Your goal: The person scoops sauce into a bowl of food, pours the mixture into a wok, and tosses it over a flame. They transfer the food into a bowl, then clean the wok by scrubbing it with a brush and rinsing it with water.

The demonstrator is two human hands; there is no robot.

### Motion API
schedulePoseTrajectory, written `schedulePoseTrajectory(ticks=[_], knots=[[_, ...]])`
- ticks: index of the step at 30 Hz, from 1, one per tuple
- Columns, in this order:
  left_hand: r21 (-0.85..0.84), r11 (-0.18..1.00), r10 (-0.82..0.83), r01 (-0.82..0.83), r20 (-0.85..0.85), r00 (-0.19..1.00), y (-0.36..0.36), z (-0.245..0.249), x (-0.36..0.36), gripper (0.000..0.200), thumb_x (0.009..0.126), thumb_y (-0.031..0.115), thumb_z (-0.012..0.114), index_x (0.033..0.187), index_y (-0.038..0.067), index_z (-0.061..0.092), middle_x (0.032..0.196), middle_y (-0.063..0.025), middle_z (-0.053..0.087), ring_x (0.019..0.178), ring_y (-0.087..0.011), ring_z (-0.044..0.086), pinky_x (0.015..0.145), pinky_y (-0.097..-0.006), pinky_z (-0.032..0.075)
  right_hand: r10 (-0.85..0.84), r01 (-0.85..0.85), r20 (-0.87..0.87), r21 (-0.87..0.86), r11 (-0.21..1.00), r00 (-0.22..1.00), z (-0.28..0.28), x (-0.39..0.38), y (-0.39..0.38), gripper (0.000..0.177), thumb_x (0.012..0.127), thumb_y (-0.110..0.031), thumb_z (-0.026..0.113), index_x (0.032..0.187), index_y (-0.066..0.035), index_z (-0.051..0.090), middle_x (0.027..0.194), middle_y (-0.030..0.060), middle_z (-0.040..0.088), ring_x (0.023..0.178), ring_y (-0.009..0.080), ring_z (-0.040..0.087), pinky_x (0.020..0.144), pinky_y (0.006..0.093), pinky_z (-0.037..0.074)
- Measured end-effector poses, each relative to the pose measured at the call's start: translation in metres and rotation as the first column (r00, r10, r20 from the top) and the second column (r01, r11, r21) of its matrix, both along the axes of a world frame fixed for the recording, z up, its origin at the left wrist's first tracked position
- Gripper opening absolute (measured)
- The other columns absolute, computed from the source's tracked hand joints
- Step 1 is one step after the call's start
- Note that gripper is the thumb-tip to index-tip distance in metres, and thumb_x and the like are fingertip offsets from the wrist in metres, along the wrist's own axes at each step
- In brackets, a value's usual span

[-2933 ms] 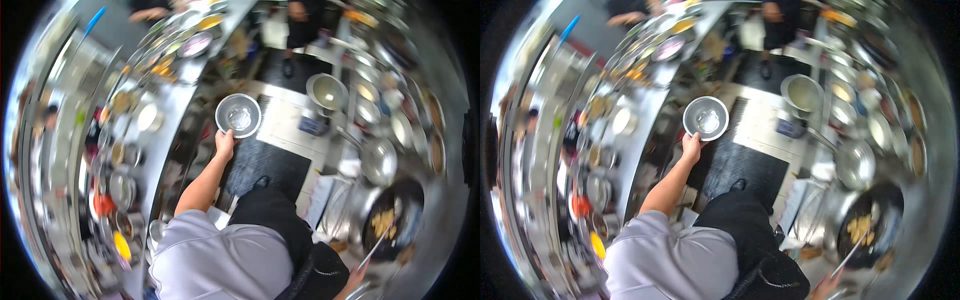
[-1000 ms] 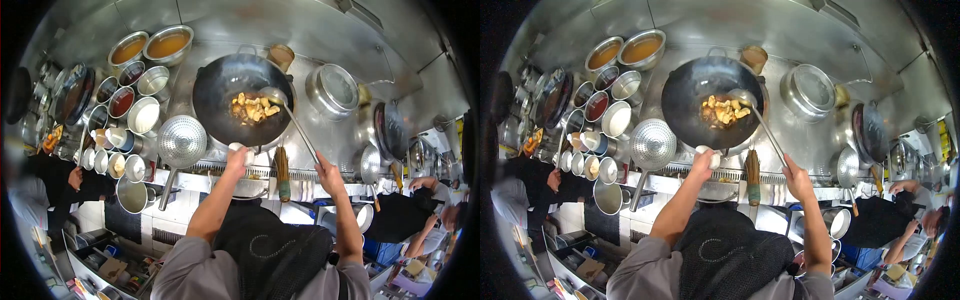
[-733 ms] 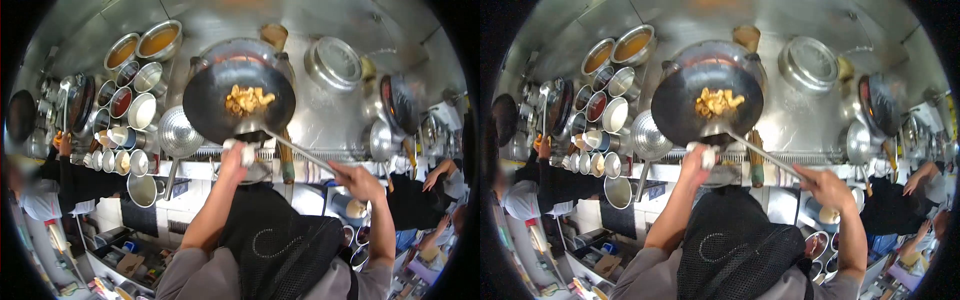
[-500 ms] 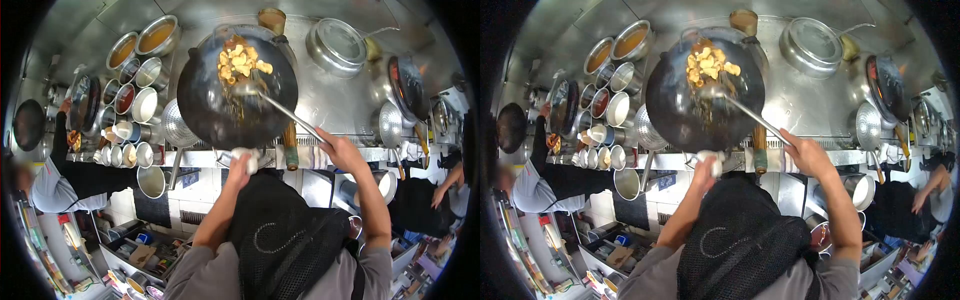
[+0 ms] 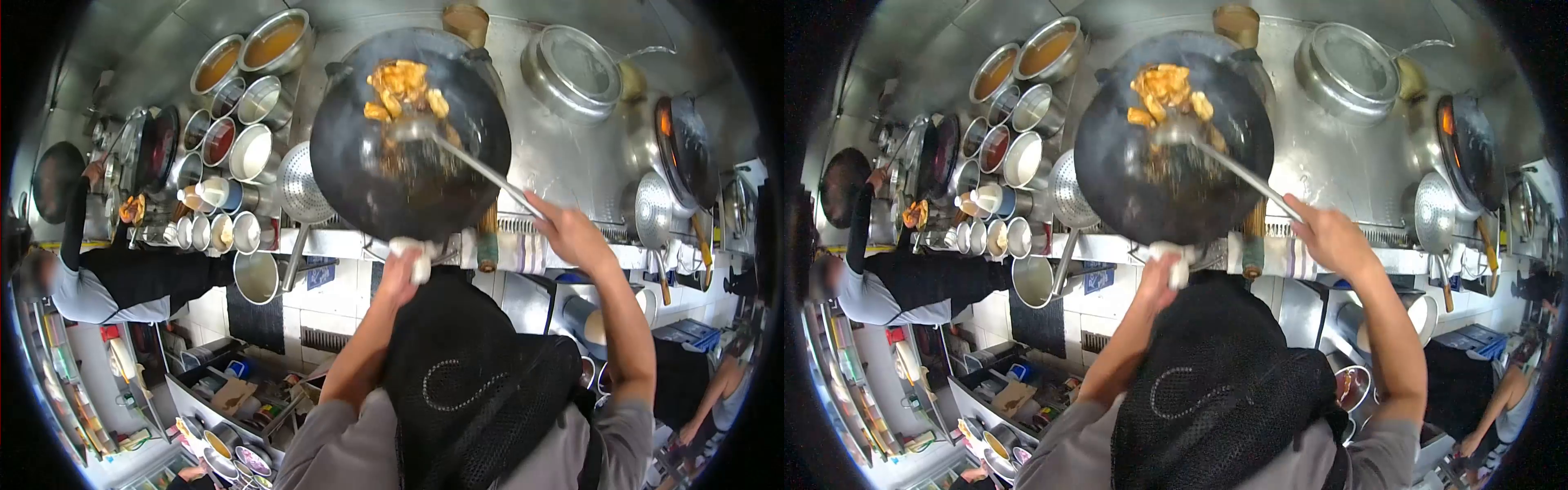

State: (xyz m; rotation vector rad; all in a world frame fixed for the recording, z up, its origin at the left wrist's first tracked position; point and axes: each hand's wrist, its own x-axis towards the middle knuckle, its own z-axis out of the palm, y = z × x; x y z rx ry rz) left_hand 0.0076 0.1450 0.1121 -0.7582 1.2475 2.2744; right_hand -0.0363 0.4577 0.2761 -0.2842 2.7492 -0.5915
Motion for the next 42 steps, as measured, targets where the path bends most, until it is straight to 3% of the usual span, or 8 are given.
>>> schedulePoseTrajectory(ticks=[4,10,12,19,23,27,31,42], knots=[[0.047,0.992,0.107,-0.113,0.114,0.988,0.007,0.089,-0.019,0.012,0.089,0.006,0.055,0.096,-0.002,0.061,0.087,-0.0112,0.065,0.077,-0.0226,0.065,0.068,-0.0348,0.054,0.034,-0.07,0.362,0.086,0.994,0.932,0.111,0.008,0.013,0.043,0.087,-0.012,0.062,0.13,-0.011,0.059,0.103,0.0217,0.067,0.086,0.0365,0.068,0.081,0.0406,0.05],[-0.044,0.994,0.095,-0.096,-0.02,0.995,0.022,0.024,-0.058,0.022,0.089,0.018,0.06,0.103,0.002,0.057,0.089,-0.0106,0.062,0.079,-0.0246,0.063,0.071,-0.0373,0.052,0.21,-0.216,-0.175,-0.012,0.976,0.962,0.009,-0.025,0.014,0.045,0.088,-0.014,0.061,0.133,-0.013,0.057,0.092,0.0247,0.067,0.083,0.0395,0.067,0.078,0.0463,0.05],[0.068,0.995,0.074,-0.071,-0.044,0.996,0.013,0.004,-0.02,0.024,0.087,0.014,0.062,0.109,0.005,0.056,0.096,-0.0094,0.06,0.083,-0.0209,0.062,0.071,-0.0357,0.052,-0.043,0.042,-0.028,-0.008,0.999,0.999,-0.003,-0.015,-0.006,0.045,0.088,-0.015,0.062,0.133,-0.013,0.056,0.094,0.0251,0.067,0.085,0.0407,0.066,0.08,0.0467,0.05],[0.076,0.994,0.081,-0.085,0.044,0.996,0.002,0.083,-0.03,0.02,0.089,0.013,0.058,0.103,-0.001,0.056,0.092,-0.0143,0.066,0.073,-0.0252,0.065,0.065,-0.0365,0.054,-0.014,-0.075,0.43,0.19,0.979,0.903,0.122,0.006,0.015,0.05,0.089,-0.011,0.061,0.138,-0.014,0.052,0.101,0.0244,0.065,0.092,0.041,0.063,0.082,0.0456,0.048],[0.078,0.993,0.09,-0.085,-0.062,0.994,0.026,0.043,-0.056,0.019,0.09,0.016,0.058,0.1,0.001,0.057,0.087,-0.0108,0.063,0.075,-0.023,0.063,0.065,-0.036,0.053,0.165,-0.152,-0.119,0.107,0.983,0.979,0.027,-0.03,0.022,0.052,0.089,-0.012,0.06,0.139,-0.017,0.05,0.092,0.0237,0.067,0.083,0.0427,0.063,0.077,0.0479,0.048],[0.029,0.999,0.016,-0.015,-0.06,0.998,0.003,-0.014,0.009,0.027,0.088,0.008,0.058,0.114,0.003,0.054,0.105,-0.0096,0.061,0.094,-0.0203,0.062,0.081,-0.0343,0.052,0.007,0.005,-0.065,0.184,0.983,0.998,0.015,-0.007,-0.007,0.051,0.089,-0.012,0.06,0.139,-0.017,0.051,0.094,0.0222,0.067,0.083,0.0428,0.064,0.078,0.0473,0.05],[0.026,0.997,0.076,-0.076,0.008,0.997,0.0,0.071,0.008,0.026,0.088,0.008,0.057,0.113,0.001,0.057,0.096,-0.0106,0.064,0.086,-0.0242,0.064,0.074,-0.036,0.055,0.093,-0.111,0.202,0.08,0.991,0.975,0.09,0.016,0.013,0.048,0.088,-0.01,0.062,0.135,-0.016,0.055,0.099,0.0219,0.067,0.085,0.0426,0.065,0.079,0.0454,0.051],[0.015,0.998,0.068,-0.068,-0.023,0.997,0.0,0.009,0.023,0.025,0.088,0.008,0.06,0.111,-0.001,0.056,0.105,-0.0127,0.063,0.091,-0.0212,0.064,0.079,-0.0345,0.053,0.041,-0.055,0.096,0.15,0.987,0.995,0.056,0.007,0.004,0.051,0.089,-0.015,0.063,0.138,-0.017,0.051,0.097,0.0232,0.067,0.086,0.042,0.064,0.079,0.0474,0.05]])
